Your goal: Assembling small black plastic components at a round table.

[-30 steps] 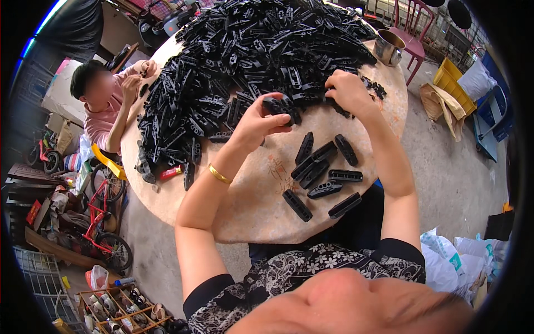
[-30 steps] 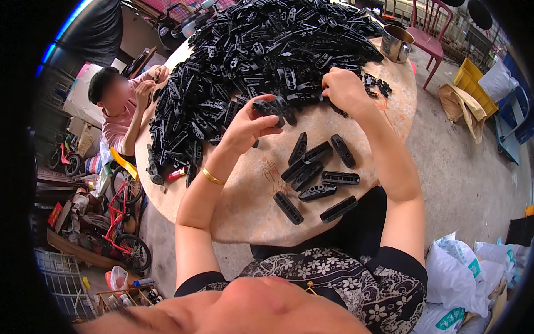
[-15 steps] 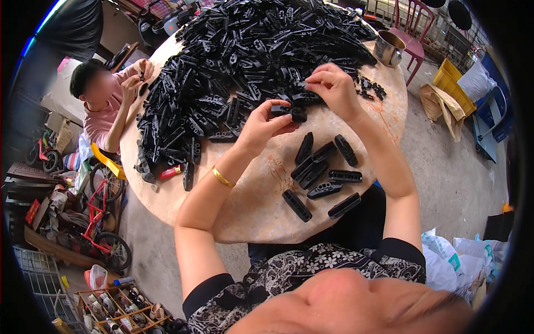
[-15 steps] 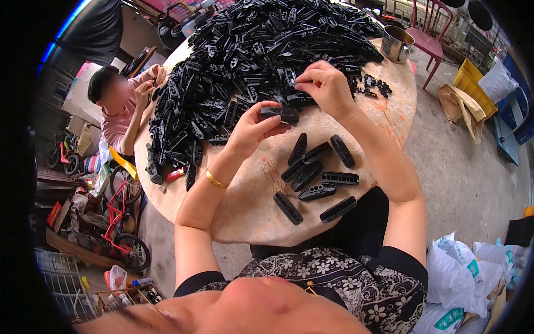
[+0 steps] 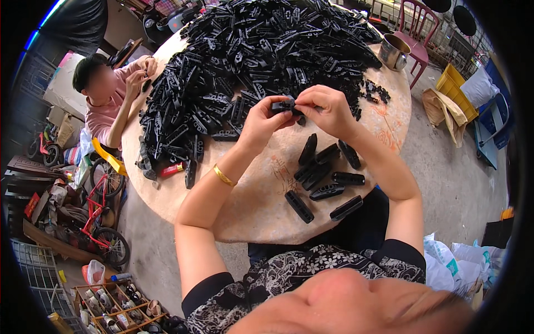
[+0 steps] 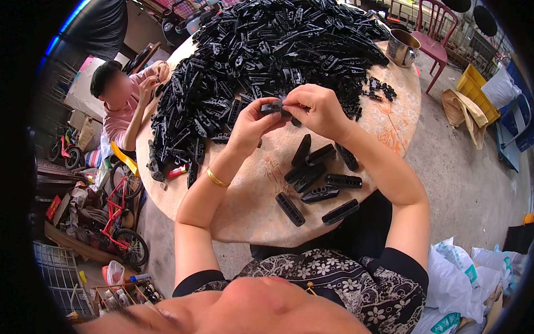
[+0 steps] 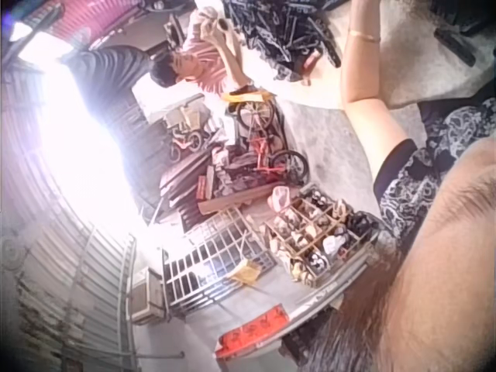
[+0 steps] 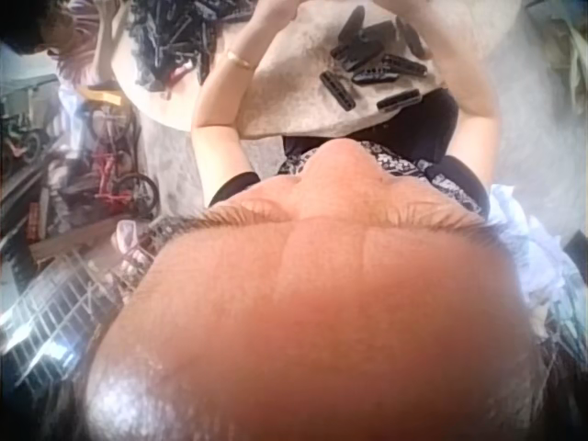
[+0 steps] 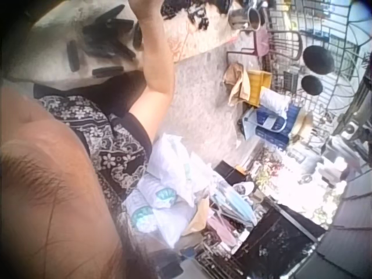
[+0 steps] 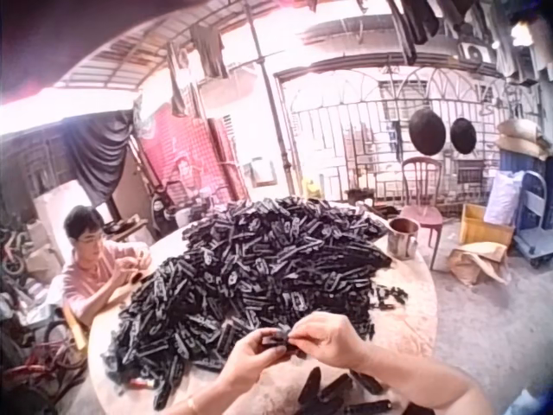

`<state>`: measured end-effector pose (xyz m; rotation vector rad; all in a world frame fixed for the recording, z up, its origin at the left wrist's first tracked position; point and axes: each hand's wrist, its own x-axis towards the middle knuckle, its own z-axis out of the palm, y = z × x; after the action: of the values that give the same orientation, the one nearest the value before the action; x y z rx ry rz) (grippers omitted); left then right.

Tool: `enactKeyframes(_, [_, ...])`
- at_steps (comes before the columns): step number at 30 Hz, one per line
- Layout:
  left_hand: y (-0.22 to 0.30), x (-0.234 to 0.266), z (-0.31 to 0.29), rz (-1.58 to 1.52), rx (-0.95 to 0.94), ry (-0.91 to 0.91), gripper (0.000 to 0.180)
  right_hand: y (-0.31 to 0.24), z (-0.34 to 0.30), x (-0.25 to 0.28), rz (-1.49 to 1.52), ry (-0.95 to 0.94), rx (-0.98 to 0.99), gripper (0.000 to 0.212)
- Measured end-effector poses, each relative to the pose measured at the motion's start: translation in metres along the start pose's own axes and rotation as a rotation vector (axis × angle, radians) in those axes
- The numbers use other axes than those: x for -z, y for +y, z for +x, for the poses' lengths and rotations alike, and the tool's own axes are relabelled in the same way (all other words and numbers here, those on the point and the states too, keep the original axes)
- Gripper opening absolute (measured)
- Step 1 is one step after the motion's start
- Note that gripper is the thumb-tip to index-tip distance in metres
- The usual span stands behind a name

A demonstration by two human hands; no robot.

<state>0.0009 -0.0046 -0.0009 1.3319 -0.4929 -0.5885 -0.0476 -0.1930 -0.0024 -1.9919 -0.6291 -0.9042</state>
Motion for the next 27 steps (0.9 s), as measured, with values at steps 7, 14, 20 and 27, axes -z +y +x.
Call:
enactKeyframes(7, [-0.003, 0.006, 0.002, -0.197, 0.009, -0.022, 0.030, -0.003, -0.001, -0.003, 0.306, 0.016, -0.307, 0.011])
enactKeyframes(14, [0.007, 0.007, 0.000, -0.341, 0.177, -0.122, 0.035, 0.000, 0.005, 0.007, 0.091, -0.029, 0.096, 0.016])
enactKeyframes(20, [0.011, 0.015, 0.000, -0.221, 0.282, -0.207, 0.036, -0.004, 0.004, 0.005, -0.071, -0.087, 0.274, 0.023])
enactKeyframes(27, [0.023, 0.019, -0.001, -0.050, 0.318, -0.222, 0.035, -0.006, 0.004, 0.008, -0.221, -0.167, 0.357, 0.025])
